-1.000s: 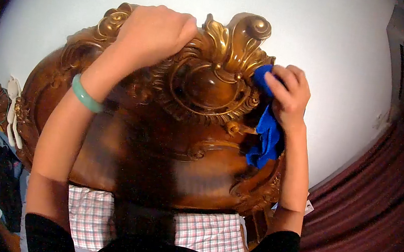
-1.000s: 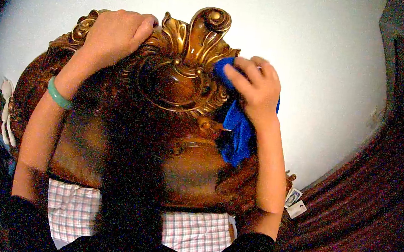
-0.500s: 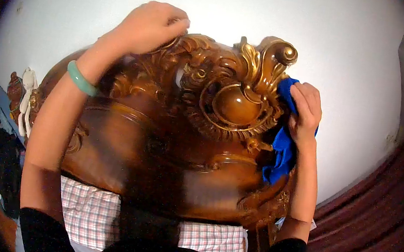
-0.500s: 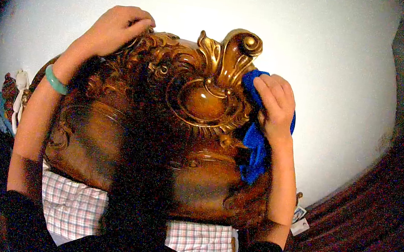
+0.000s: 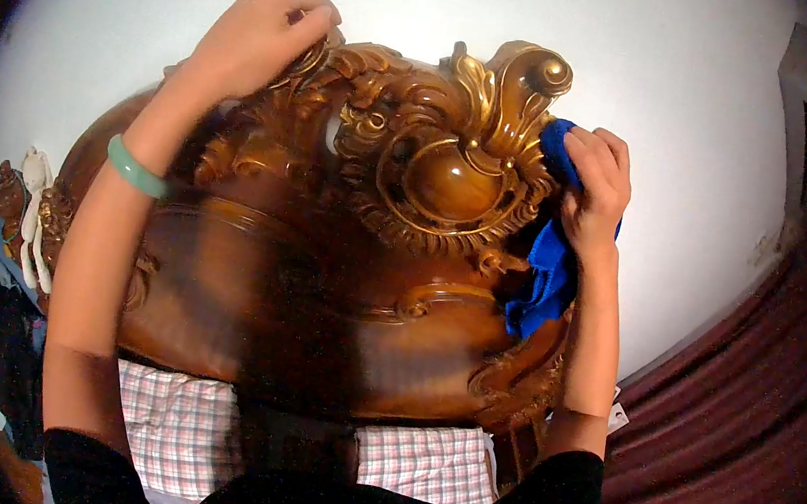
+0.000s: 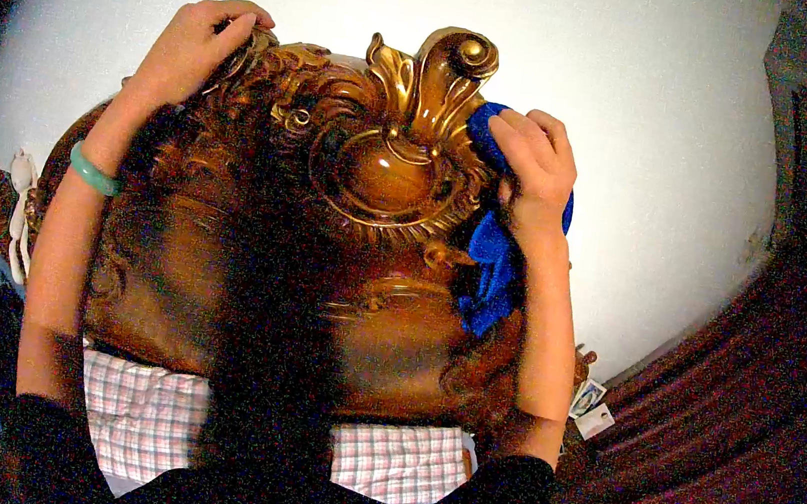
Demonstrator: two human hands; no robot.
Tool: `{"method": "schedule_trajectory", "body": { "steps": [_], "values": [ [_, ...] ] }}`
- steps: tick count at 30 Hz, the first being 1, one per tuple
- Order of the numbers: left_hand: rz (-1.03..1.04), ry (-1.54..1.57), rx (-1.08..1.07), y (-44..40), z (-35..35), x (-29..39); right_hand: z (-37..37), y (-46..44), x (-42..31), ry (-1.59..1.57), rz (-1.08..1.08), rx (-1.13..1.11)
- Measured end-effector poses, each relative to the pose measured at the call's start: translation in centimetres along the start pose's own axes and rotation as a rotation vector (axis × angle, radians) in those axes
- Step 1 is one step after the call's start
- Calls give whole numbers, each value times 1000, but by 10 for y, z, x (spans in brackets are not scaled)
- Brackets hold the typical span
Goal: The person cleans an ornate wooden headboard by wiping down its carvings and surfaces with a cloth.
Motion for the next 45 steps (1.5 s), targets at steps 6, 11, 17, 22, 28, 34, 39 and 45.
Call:
{"method": "schedule_trajectory", "body": {
  "steps": [6,11,17,22,28,34,39,45],
  "values": [
    [38,33,36,0,0,-1,3,-6,-19,17,-154,-123],
    [9,67,25,1,0,-1,-1,-10,-1,-49,116,8],
    [-45,58,37,0,5,-4,1,-9,-44,135,-202,130],
    [-70,50,73,-2,4,-5,35,-20,-58,228,-185,-18],
    [94,56,33,-4,6,-11,47,-44,-69,281,-37,-39],
    [219,-181,269,-5,7,-22,50,-10,-77,214,94,143],
    [-200,-115,-194,-15,24,-31,50,-30,-116,178,28,161],
    [-169,23,-128,-4,12,-23,79,-103,-131,98,35,-112]
  ]
}}
Point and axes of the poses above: each hand's wrist, its own y-axis away from the middle knuckle, its own z-axis out of the palm, x = y × z, the point moved 5 cm from there along -y, towards the middle knuckle, and after that the axes turned 5 degrees about -y, right-handed, at the moved point
